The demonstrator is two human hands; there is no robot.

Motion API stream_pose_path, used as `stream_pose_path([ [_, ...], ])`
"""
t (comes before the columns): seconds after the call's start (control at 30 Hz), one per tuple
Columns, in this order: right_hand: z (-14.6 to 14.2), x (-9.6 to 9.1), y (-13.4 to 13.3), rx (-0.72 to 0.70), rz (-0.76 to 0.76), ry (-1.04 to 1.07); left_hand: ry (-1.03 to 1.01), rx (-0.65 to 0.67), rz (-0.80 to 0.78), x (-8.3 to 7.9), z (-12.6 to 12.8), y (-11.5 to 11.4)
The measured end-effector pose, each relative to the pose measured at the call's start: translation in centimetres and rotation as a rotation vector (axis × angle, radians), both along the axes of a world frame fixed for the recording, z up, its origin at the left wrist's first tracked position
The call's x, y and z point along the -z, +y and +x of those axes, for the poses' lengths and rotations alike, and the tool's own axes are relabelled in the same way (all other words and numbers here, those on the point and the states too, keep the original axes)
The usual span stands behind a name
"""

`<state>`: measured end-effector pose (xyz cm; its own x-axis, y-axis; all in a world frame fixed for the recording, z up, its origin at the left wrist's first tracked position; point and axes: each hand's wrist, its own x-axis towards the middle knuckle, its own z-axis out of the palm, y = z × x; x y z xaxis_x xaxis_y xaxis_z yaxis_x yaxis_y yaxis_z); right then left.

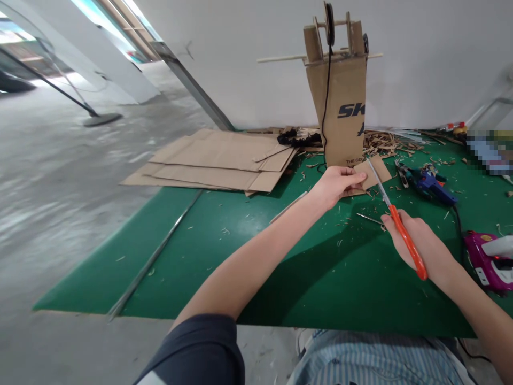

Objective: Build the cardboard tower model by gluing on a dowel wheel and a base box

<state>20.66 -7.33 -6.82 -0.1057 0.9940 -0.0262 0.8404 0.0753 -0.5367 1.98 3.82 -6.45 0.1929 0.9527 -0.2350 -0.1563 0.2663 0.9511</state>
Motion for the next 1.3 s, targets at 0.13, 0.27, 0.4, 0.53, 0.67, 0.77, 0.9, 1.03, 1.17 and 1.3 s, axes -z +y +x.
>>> stream_pose_path([
  [0.13, 0.6, 0.2, 0.2, -0.027, 0.004, 0.055, -0.026, -0.003, -0.005, 0.1, 0.4, -0.1],
  [0.27, 1.4, 0.7, 0.5, -0.083, -0.033, 0.168, -0.01, -0.018, -0.043, -0.1, 0.5, -0.2],
  [0.4, 2.2, 0.9, 0.7, -0.122, -0.061, 0.258, 0.048, -0.013, -0.052, -0.4, 0.5, -0.4],
  [0.53, 2.0, 0.1, 0.8, -0.118, -0.074, 0.249, 0.053, 0.015, -0.042, -0.7, 0.6, -0.9],
  [0.67, 1.3, -0.5, 1.0, -0.058, -0.101, 0.157, 0.06, 0.019, -0.057, -0.7, 0.7, -1.0],
  [0.77, 1.2, -0.1, 1.1, -0.016, -0.105, 0.136, 0.08, 0.005, -0.102, -0.5, 0.9, -0.9],
  [0.9, 1.9, 1.1, 1.5, -0.011, -0.145, 0.298, 0.079, 0.005, -0.151, -0.5, 0.7, -0.7],
  [1.03, 2.7, 1.9, 2.1, 0.003, -0.044, 0.43, -0.011, -0.033, -0.027, -1.3, 0.1, -0.6],
  [1.17, 2.9, 1.7, 2.4, -0.052, 0.153, 0.355, -0.092, -0.053, 0.128, -2.2, -0.7, -0.6],
  [1.3, 2.7, 1.3, 2.2, -0.109, 0.187, 0.282, 0.006, -0.025, 0.301, -2.9, -0.9, -0.8],
])
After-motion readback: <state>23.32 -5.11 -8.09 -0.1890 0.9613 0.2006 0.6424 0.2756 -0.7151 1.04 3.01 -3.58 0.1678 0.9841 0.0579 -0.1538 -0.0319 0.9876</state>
